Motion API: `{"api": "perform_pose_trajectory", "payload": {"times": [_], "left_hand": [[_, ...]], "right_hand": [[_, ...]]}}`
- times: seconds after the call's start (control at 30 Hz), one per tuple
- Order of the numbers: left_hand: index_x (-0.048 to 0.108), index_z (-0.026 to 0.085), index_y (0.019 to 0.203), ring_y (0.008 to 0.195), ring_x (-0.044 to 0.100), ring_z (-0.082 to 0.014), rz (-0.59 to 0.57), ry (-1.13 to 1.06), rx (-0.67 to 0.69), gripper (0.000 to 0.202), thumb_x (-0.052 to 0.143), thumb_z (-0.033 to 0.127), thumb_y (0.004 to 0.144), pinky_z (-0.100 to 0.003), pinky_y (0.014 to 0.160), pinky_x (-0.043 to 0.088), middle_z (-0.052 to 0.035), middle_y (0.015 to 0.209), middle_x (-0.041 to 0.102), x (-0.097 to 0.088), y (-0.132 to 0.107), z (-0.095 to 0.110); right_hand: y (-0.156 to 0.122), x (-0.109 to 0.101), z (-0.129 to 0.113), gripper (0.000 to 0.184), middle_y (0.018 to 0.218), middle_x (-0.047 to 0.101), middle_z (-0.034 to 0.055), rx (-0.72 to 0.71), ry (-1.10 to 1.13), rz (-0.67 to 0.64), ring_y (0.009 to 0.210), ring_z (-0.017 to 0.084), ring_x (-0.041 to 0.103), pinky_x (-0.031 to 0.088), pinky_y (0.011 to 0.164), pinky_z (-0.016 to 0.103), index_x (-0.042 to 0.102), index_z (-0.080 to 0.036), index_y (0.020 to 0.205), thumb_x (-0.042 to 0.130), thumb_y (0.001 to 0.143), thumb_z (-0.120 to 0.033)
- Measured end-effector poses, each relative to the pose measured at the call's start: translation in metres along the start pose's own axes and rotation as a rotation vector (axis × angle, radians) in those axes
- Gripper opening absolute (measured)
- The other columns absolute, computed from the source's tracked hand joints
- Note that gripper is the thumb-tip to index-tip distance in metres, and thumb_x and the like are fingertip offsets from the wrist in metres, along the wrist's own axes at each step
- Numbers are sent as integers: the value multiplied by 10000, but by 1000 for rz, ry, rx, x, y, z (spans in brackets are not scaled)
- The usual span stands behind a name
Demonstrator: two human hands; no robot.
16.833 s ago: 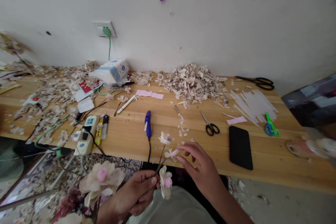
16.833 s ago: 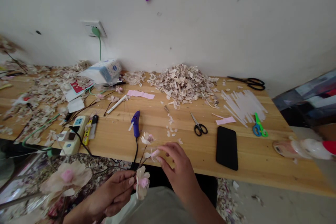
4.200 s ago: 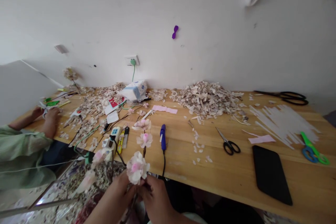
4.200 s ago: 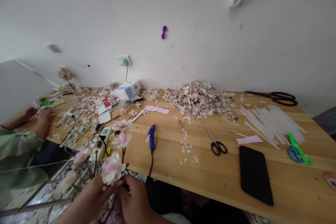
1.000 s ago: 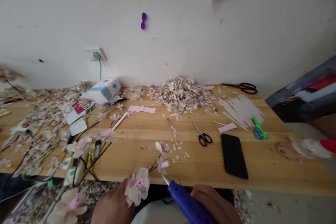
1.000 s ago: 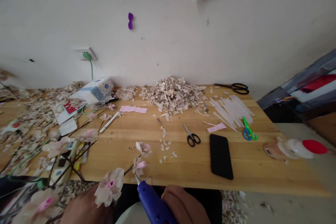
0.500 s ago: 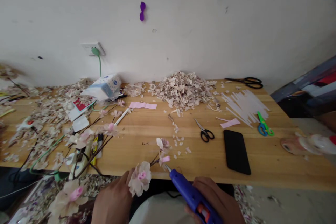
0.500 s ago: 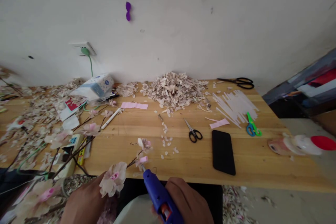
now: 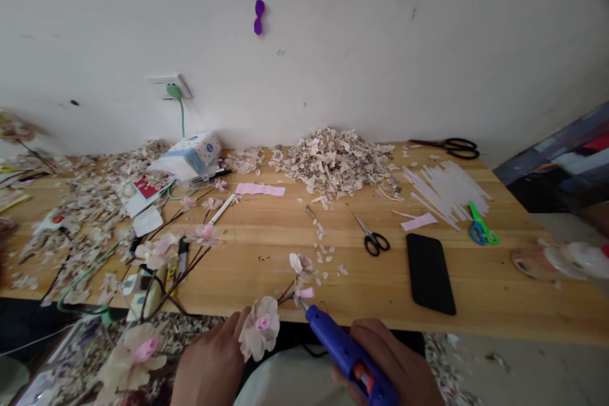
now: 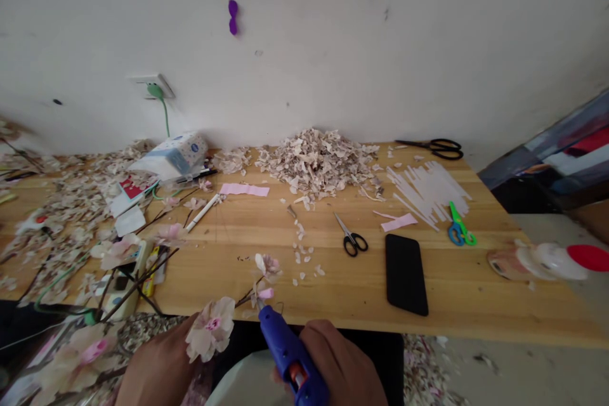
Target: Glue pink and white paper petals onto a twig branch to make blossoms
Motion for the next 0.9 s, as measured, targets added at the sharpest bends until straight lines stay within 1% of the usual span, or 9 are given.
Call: {"api": "perform_pose_trajectory", "payload": {"times": [0.13, 0.23, 0.4, 0.5, 0.6, 0.67, 0.77, 0.83, 0.9], "left_hand": [[686, 234, 1105, 764, 733, -170, -26, 1, -27, 462, 431, -17, 814, -215, 640, 527, -41, 937, 753, -4, 2, 2], [694, 234, 1105, 759, 735, -169, -60, 2, -63, 487, 420, -28, 799, -214, 637, 525, -43, 933, 757, -3, 5, 1], [686, 235, 1135, 763, 746, -187, -56, -2, -47, 487, 421, -18, 814, -235, 628, 540, -46, 922, 758, -3, 5, 1], [696, 232, 1113, 761, 748, -199, -46, 23, -39, 484, 434, -31, 802, -244, 620, 546, -34, 877, 755, -4, 4, 2], [712, 238, 1080, 726, 745, -196, -42, 51, -47, 498, 428, -51, 792, -245, 607, 543, -20, 818, 747, -5, 3, 2], [714, 239, 1087, 726, 748, -198, -59, 56, -61, 515, 419, -61, 790, -252, 608, 549, -27, 835, 754, -4, 4, 3], [719, 223, 1077, 777, 756, -201, -96, 40, -69, 515, 418, -73, 782, -261, 644, 568, -50, 906, 768, -4, 5, 4], [727, 204, 1041, 803, 758, -206, -98, 39, -70, 493, 420, -76, 776, -264, 663, 575, -60, 919, 771, -4, 5, 5], [732, 193, 1011, 793, 758, -210, -82, 48, -65, 467, 423, -68, 779, -264, 649, 575, -60, 905, 772, -6, 5, 4]], "right_hand": [[-4, 1, 1, 301, 844, 726, 70, -13, -5, 21, 733, 181, 741, 594, 635, 228, 562, -211, 1018, 426, 1010, -479], [-6, 1, 3, 311, 862, 727, 76, 1, -5, 25, 759, 181, 742, 595, 658, 224, 561, -202, 1040, 426, 1009, -481], [-4, -1, 1, 299, 829, 719, 62, -1, 10, 14, 720, 166, 733, 583, 631, 211, 550, -214, 997, 404, 1018, -474], [-3, 0, 1, 297, 821, 716, 53, 1, 3, -1, 727, 169, 734, 583, 638, 218, 546, -223, 985, 408, 1016, -483], [-3, 1, 1, 298, 821, 714, 46, 6, 14, -14, 709, 164, 730, 572, 606, 215, 546, -224, 994, 397, 1020, -481], [-3, 2, -1, 297, 829, 713, 50, -6, 16, -14, 716, 167, 731, 569, 602, 217, 543, -220, 1008, 389, 1024, -473], [-2, 2, -2, 298, 829, 709, 52, -9, 23, -14, 728, 173, 731, 571, 620, 226, 536, -215, 1018, 385, 1026, -472], [-1, 2, -2, 293, 823, 706, 50, 1, 31, -29, 712, 169, 727, 566, 611, 224, 531, -220, 1001, 378, 1029, -468], [-1, 0, -3, 286, 821, 706, 52, -4, 29, -28, 701, 171, 725, 561, 594, 223, 529, -227, 978, 379, 1028, -467]]}}
Point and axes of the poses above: each hand's wrist, its own y-axis towards the middle knuckle, its own x-axis out of the palm, z = x × y, the point moved 6 cm from there along y, towards the middle knuckle
